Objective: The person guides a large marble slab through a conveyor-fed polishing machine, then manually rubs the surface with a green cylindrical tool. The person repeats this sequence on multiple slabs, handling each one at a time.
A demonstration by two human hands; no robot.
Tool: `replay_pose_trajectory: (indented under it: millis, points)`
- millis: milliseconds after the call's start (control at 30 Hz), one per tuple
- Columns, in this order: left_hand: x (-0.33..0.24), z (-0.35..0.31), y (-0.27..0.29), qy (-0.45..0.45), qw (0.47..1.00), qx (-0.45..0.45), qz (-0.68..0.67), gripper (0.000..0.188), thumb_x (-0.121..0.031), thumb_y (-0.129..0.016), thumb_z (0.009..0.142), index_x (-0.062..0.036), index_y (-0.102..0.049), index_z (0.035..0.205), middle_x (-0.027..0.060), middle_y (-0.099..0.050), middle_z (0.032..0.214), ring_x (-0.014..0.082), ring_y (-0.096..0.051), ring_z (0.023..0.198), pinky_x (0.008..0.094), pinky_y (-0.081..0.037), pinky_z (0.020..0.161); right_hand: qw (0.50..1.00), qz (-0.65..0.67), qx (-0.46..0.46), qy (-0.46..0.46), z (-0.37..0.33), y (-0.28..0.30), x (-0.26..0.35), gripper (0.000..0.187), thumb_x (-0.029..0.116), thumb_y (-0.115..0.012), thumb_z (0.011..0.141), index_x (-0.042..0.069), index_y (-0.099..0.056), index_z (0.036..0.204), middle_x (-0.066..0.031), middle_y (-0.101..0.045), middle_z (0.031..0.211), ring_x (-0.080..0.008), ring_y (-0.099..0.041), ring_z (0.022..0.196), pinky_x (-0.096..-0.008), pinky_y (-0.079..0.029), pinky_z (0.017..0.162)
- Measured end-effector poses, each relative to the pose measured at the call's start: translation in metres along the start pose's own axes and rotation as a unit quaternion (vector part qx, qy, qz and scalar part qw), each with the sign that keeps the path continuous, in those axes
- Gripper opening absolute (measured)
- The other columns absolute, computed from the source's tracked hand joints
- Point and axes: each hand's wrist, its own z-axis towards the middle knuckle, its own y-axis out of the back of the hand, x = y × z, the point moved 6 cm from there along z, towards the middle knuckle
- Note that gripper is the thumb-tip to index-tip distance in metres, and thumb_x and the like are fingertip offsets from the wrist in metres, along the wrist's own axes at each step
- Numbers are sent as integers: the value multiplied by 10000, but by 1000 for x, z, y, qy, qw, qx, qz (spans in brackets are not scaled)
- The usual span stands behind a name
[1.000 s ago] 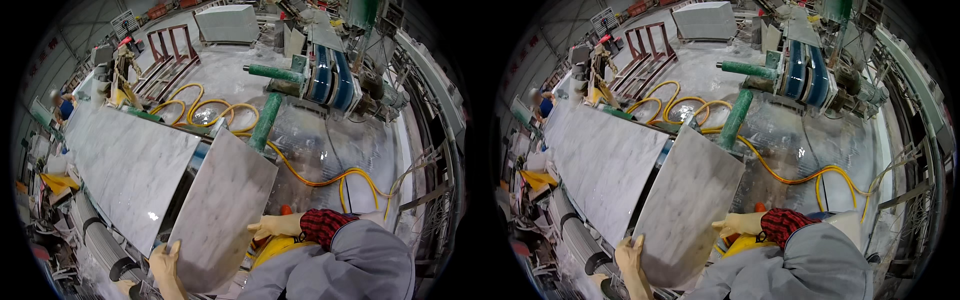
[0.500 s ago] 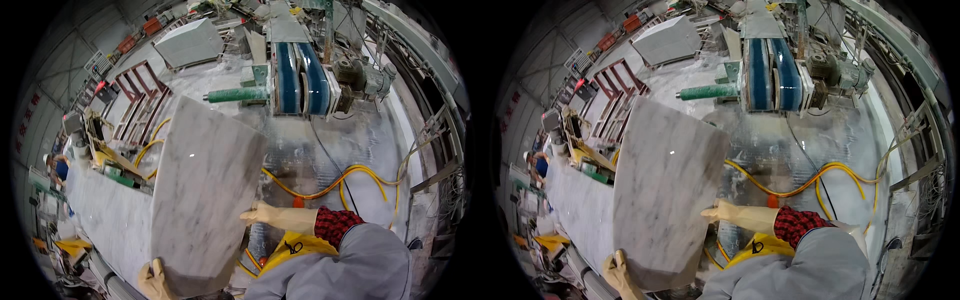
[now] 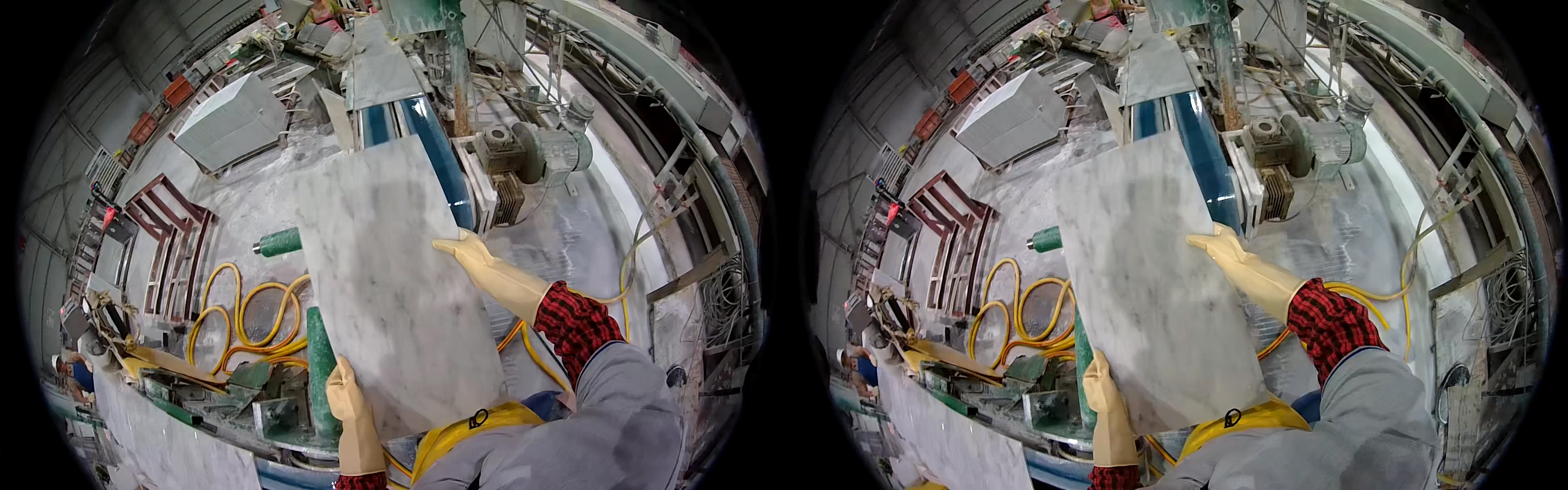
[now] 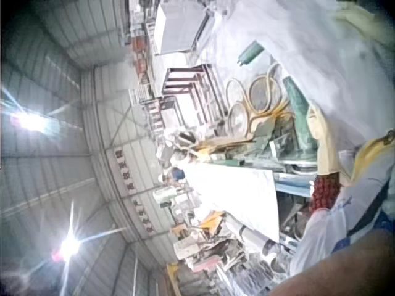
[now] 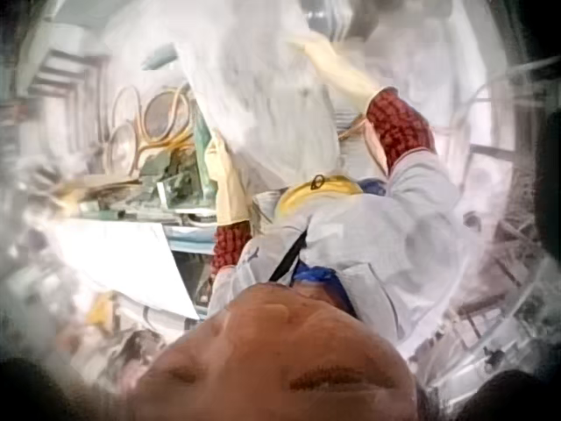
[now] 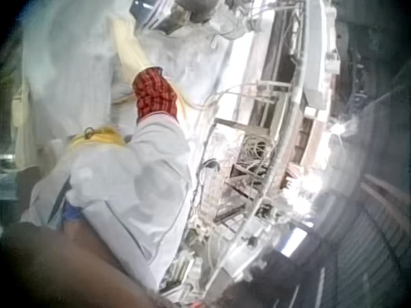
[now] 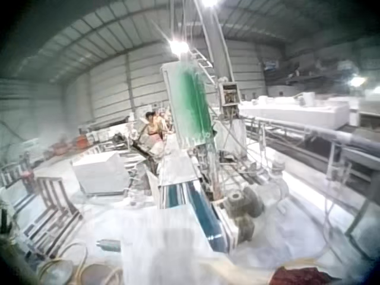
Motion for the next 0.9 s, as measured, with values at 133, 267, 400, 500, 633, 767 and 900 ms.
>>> replay_pose_trajectory:
  millis: [133, 267, 400, 500, 633, 767, 900]
  points:
    - [10, 9, -39, 48, 997, 65, 12, 522, -449, -620, 1115, 38, -770, 1230, 85, -784, 1067, 184, -678, 920, 351, -544, 834, 995, 12, -73, -70, 21, 46, -57, 450, 182, -794, 977, 32, -661, 1380, -105, -762, 1246, -230, -723, 1132, -393, -582, 966]
    - [23, 27, -64, 71, 987, 128, -68, 526, -430, -609, 1116, 22, -734, 1353, 113, -785, 1179, 206, -699, 1000, 359, -557, 897, 999, -34, 33, 13, 27, 71, -62, 601, 137, -773, 955, 32, -564, 1509, -117, -726, 1360, -264, -679, 1265, -429, -543, 1086]
    - [8, 53, -81, 53, 989, 130, 48, 577, -501, -572, 1109, 1, -757, 1324, 96, -787, 1194, 196, -698, 1017, 353, -529, 942, 992, -108, 52, 45, 35, 51, -38, 505, 180, -495, 1100, -72, -502, 1537, -189, -583, 1560, -284, -565, 1429, -427, -440, 1237]
    - [16, 92, -111, 41, 983, 167, 64, 607, -547, -544, 1101, -32, -761, 1340, 97, -792, 1202, 226, -706, 1051, 379, -513, 980, 949, -294, 19, 111, 63, 85, -47, 661, 35, -628, 878, 3, -553, 1534, -191, -581, 1581, -336, -587, 1403, -403, -455, 1229]
    - [-27, 126, -136, -104, 954, 154, 237, 609, -555, -518, 1094, -67, -751, 1374, 121, -790, 1223, 281, -712, 1106, 403, -499, 1022, 975, -223, 15, -5, 114, 94, -51, 651, 260, -716, 930, 81, -595, 1545, -161, -620, 1556, -270, -586, 1409, -397, -466, 1192]
    - [-68, 168, -170, -4, 953, 196, 231, 603, -541, -503, 1091, -73, -746, 1384, 139, -788, 1239, 298, -715, 1130, 408, -505, 1024, 941, -337, 14, 12, 166, 91, -23, 708, 161, -785, 928, 101, -550, 1593, -125, -591, 1602, -239, -576, 1439, -364, -424, 1247]
    - [-90, 209, -209, -184, 908, 230, 299, 594, -534, -504, 1092, -69, -740, 1376, 142, -788, 1217, 297, -723, 1106, 406, -517, 1003, 982, -165, -33, -80, 208, 123, -50, 675, -20, -647, 946, 93, -532, 1601, -141, -600, 1582, -286, -585, 1427, -382, -402, 1276]
